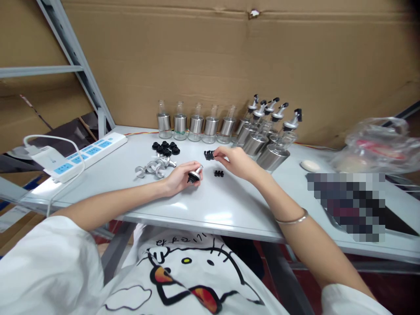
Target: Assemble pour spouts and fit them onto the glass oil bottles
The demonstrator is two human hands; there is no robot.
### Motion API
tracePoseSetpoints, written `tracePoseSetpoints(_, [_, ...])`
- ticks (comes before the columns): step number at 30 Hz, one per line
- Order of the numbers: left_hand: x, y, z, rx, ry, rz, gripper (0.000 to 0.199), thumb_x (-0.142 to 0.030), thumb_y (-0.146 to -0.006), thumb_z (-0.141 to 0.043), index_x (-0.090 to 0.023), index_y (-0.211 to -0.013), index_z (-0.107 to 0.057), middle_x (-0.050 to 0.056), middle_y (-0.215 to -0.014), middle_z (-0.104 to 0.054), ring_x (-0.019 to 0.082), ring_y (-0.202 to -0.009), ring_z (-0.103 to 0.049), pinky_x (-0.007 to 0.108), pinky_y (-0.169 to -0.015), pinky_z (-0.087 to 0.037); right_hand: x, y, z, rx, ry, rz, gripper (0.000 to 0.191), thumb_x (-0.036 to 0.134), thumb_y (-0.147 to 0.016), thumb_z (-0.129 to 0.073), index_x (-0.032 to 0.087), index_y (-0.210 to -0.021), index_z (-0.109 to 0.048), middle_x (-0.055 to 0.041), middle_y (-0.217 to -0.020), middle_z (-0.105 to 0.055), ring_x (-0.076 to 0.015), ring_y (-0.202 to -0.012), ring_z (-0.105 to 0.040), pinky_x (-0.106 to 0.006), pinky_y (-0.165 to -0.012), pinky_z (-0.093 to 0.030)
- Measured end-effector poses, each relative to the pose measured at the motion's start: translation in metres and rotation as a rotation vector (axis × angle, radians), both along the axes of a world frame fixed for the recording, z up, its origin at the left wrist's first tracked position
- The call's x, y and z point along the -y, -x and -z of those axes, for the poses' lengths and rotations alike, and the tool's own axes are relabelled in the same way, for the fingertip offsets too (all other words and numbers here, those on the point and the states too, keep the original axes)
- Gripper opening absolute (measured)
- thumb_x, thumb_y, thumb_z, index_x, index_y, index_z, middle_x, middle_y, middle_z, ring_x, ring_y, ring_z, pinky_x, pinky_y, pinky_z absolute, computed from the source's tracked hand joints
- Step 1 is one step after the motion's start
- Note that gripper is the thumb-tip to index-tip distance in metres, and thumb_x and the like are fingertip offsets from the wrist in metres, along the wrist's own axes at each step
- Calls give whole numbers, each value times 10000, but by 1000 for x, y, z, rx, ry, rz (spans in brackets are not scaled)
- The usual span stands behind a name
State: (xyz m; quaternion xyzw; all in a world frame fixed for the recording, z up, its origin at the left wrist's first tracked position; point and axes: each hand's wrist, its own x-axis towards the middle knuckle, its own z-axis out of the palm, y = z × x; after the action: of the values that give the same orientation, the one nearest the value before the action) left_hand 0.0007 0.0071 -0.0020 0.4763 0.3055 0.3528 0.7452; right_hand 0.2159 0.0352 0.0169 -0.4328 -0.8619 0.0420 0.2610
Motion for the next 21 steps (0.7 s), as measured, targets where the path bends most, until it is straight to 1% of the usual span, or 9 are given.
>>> tracePoseSetpoints(3, [0,-1,-1,6,3,-9,152,-257,-789,-583,-147,-713,-511,19,-619,-584,125,-510,-554,221,-499,-405,-3,-5,-3,63,69,14,125,105,-807,-556,155,-813,-670,-54,-797,-684,-171,-715,-624,-261,-698,-460])
tracePoseSetpoints(5, [1,-1,-1,10,7,-13,143,-241,-793,-574,-145,-708,-510,21,-615,-583,125,-508,-555,219,-494,-407,-4,-8,-5,108,149,30,123,87,-774,-580,154,-764,-683,-47,-776,-687,-167,-707,-625,-254,-697,-465])
tracePoseSetpoints(9, [1,-2,-1,19,2,-12,138,-226,-795,-564,-139,-700,-515,20,-610,-580,117,-495,-547,214,-490,-411,-6,-13,-7,199,335,104,166,60,-750,-591,163,-783,-717,-23,-747,-711,-163,-712,-650,-237,-707,-472])
tracePoseSetpoints(13, [1,-2,-1,18,-2,-12,144,-228,-796,-565,-135,-696,-517,21,-612,-578,116,-502,-552,208,-489,-413,-9,-18,-5,248,381,107,188,61,-740,-604,181,-804,-734,-4,-750,-723,-161,-716,-657,-237,-718,-486])
tracePoseSetpoints(17, [2,-2,-2,9,-5,-10,141,-224,-802,-555,-135,-699,-521,21,-611,-579,112,-495,-546,207,-490,-413,-10,-19,-6,246,437,117,197,57,-727,-621,185,-810,-746,0,-756,-731,-164,-722,-666,-237,-716,-499])
tracePoseSetpoints(21, [2,-2,-1,4,-12,-14,143,-234,-789,-567,-137,-694,-524,18,-604,-576,114,-493,-542,210,-487,-409,-7,-14,-7,249,417,117,218,40,-726,-613,176,-828,-750,-8,-767,-733,-168,-724,-666,-246,-740,-502])
